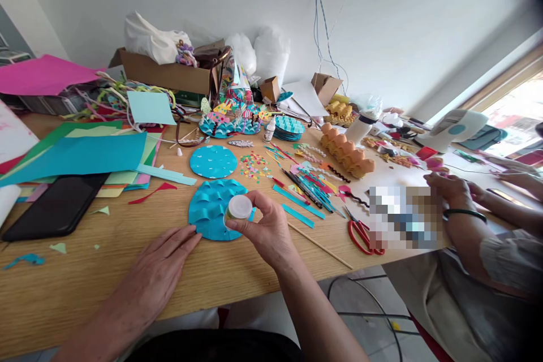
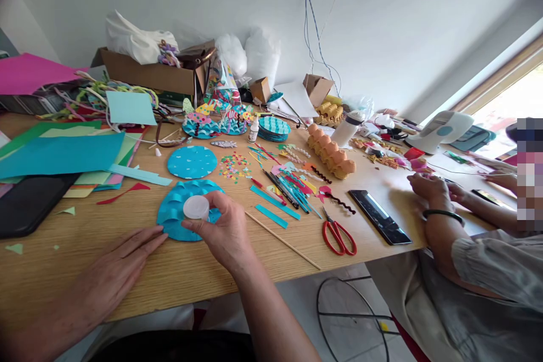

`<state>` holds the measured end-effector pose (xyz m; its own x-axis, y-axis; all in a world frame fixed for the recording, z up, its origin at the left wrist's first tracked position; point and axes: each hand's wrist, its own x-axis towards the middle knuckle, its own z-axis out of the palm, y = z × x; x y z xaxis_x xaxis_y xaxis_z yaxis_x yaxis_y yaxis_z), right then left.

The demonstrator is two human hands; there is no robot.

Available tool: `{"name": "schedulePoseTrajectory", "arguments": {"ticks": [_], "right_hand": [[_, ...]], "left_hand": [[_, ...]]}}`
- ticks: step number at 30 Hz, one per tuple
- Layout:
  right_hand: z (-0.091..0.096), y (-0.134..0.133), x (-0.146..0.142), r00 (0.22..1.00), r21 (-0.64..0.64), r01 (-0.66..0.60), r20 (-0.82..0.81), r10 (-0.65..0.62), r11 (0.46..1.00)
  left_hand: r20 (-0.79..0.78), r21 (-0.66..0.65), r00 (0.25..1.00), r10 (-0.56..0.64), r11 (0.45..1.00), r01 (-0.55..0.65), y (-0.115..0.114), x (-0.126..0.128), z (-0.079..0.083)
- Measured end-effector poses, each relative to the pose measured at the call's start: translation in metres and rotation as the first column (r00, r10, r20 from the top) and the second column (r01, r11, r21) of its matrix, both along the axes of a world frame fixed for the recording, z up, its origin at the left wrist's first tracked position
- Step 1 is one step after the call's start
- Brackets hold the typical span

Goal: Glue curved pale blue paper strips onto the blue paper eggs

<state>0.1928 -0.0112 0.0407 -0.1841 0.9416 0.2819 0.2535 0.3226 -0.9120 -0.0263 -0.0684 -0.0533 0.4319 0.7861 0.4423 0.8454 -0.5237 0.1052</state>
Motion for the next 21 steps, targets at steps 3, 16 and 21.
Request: {"name": "schedulePoseTrajectory", "arguments": {"ticks": [3,16,21], "right_hand": [[0.0012,-0.0007,0.0008,1.0,0.02,-0.001,0.001,0.001,1.0],[0.0018,0.0006,-0.0004,1.0,0.026,-0.01,0.012,0.01,1.0],[0.0025,-0.001,0.0008,1.0,0.016,-0.011,0.021,0.011,1.0]], "left_hand": [[0.001,-0.018,1.0,-0.002,1.0,0.002,-0.0006,-0.0004,0.0003],[0.004,-0.018,1.0,-0.003,1.0,0.003,-0.0002,0.0,0.0016],[0.012,0.003,1.0,0.003,1.0,-0.003,-0.0013,-0.0006,-0.0014]]}}
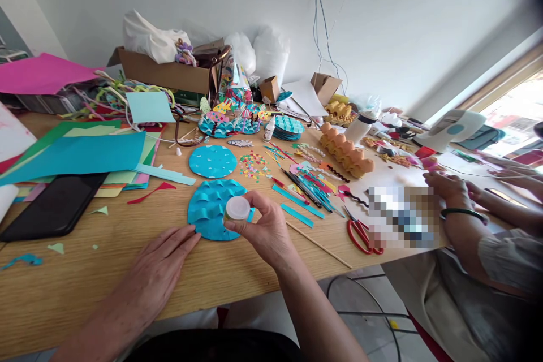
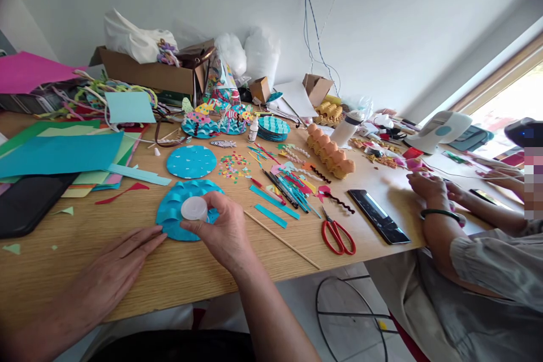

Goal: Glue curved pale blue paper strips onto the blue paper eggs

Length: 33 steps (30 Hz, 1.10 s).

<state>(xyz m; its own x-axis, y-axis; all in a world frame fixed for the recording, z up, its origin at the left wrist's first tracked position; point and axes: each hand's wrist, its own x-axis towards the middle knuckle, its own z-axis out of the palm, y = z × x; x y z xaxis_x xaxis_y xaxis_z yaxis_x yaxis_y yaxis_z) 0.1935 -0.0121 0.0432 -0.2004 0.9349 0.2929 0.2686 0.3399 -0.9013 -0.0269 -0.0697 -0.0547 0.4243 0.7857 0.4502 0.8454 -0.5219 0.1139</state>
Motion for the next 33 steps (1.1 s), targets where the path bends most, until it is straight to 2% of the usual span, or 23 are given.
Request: {"name": "schedulePoseTrajectory", "arguments": {"ticks": [10,17,27,33], "right_hand": [[0.0009,-0.0013,0.0006,1.0,-0.019,0.006,0.018,-0.005,1.0],[0.0029,-0.0022,0.0018,1.0,-0.016,0.009,0.001,-0.009,1.0],[0.0023,-0.0036,0.0012,1.0,-0.032,-0.011,0.002,0.011,0.999],[0.0013,-0.0039,0.0081,0.996,-0.041,0.003,-0.091,-0.006,0.999]], "left_hand": [[-0.016,-0.033,1.0,0.006,0.999,-0.007,0.0013,0.0007,0.0019],[-0.019,0.023,1.0,-0.001,1.0,0.001,0.001,0.001,0.0009],[-0.038,0.013,0.999,0.013,1.0,-0.013,0.0004,0.0021,0.0028],[-0.064,0.061,0.998,-0.018,0.998,0.022,0.0009,0.0023,0.0083]]}}
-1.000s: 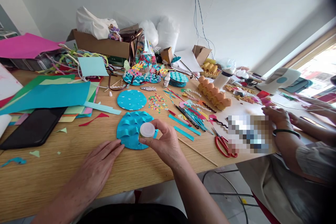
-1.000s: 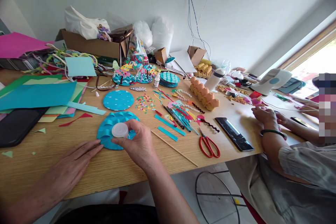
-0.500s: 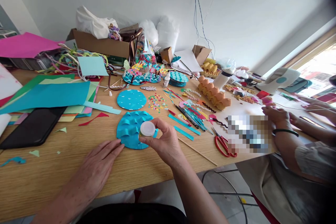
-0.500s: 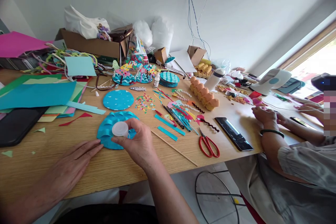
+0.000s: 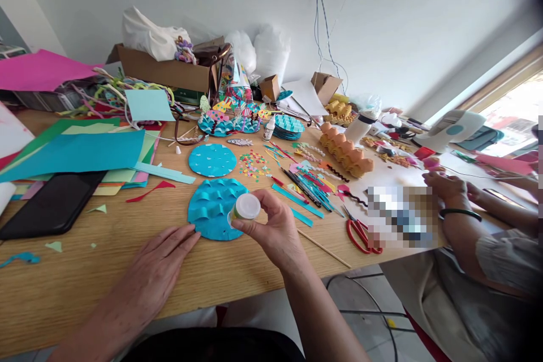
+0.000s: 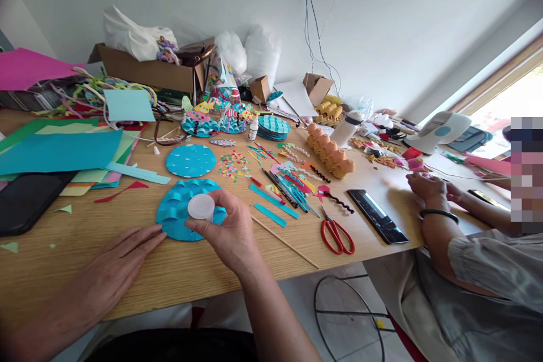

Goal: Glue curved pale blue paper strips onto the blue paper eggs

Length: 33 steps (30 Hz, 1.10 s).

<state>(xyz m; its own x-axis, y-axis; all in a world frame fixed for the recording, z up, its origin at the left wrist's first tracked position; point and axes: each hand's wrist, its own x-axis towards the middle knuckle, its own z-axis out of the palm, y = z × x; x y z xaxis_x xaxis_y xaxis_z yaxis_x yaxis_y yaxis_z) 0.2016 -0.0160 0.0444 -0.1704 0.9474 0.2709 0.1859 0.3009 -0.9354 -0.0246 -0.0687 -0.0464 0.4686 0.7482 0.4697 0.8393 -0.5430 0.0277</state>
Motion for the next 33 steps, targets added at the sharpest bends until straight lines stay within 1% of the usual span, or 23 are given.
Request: {"name": "schedulePoseTrajectory", "arguments": {"ticks": [3,5,11,15,19,23,25,33], "right_hand": [[0.001,-0.001,0.004,0.998,-0.007,-0.002,-0.056,0.002,1.0],[0.0,0.0,0.007,0.998,-0.007,0.006,-0.064,-0.006,1.0],[-0.005,0.003,0.018,0.998,0.003,0.048,-0.046,-0.047,0.999],[-0.008,0.005,0.024,0.997,0.018,0.072,-0.02,-0.071,0.997],[-0.008,0.006,0.024,0.996,0.008,0.089,-0.011,-0.088,0.996],[-0.009,0.007,0.023,0.995,-0.009,0.095,-0.03,-0.095,0.995],[-0.009,0.008,0.022,0.995,-0.007,0.095,-0.035,-0.096,0.995],[-0.01,0.009,0.022,0.993,-0.015,0.118,-0.008,-0.119,0.993]], "left_hand": [[0.0,-0.011,1.0,0.002,1.0,-0.002,0.0,-0.001,-0.002],[0.014,-0.005,1.0,0.013,1.0,-0.013,0.0,-0.001,-0.003],[0.006,0.023,1.0,-0.02,1.0,0.019,0.002,0.0,0.004],[-0.004,0.011,1.0,-0.025,1.0,0.025,0.003,-0.003,0.001],[-0.011,-0.018,1.0,-0.017,1.0,0.017,0.003,-0.004,0.002],[-0.054,0.059,0.996,-0.074,0.995,0.077,0.004,-0.003,0.01],[-0.062,0.078,0.995,-0.073,0.994,0.078,0.005,-0.002,0.012],[-0.063,0.062,0.995,-0.072,0.995,0.075,0.005,-0.002,0.011]]}}
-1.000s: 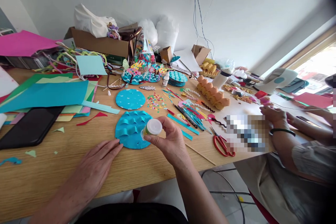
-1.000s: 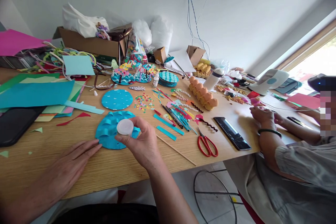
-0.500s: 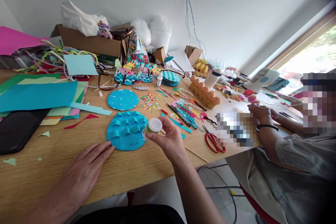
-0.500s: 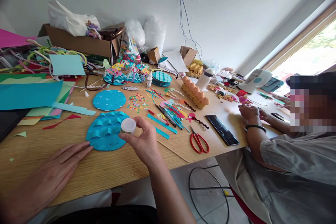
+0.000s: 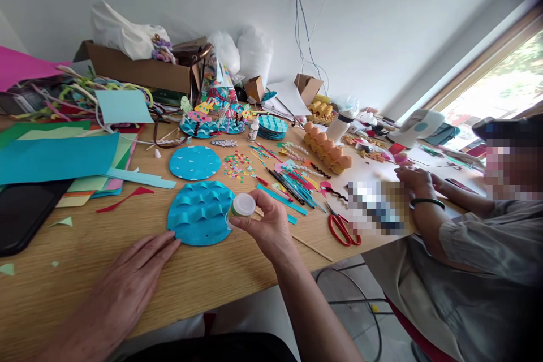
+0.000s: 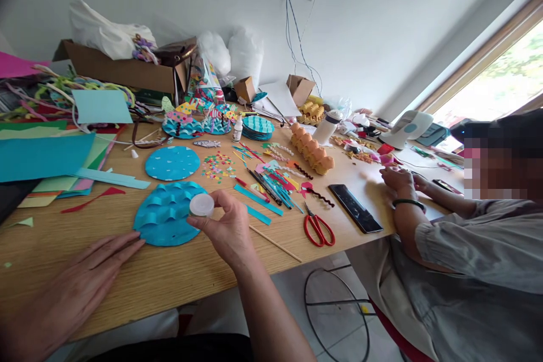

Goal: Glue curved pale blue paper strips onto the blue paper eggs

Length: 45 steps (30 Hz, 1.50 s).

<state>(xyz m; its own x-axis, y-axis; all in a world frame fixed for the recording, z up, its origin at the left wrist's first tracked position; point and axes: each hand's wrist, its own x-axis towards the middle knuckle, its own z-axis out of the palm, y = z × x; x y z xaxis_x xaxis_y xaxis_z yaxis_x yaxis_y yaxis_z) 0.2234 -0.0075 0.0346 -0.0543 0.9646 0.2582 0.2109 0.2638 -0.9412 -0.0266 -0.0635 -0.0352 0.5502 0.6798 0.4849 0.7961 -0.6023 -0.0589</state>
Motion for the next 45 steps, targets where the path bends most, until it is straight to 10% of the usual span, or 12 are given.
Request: {"name": "schedulePoseTrajectory", "arguments": {"ticks": [45], "right_hand": [[0.0029,0.0017,-0.0031,0.998,0.064,-0.029,0.061,0.025,0.998]], "left_hand": [[0.048,-0.034,0.999,-0.006,0.999,0.008,0.0,-0.0016,-0.0031]]}}
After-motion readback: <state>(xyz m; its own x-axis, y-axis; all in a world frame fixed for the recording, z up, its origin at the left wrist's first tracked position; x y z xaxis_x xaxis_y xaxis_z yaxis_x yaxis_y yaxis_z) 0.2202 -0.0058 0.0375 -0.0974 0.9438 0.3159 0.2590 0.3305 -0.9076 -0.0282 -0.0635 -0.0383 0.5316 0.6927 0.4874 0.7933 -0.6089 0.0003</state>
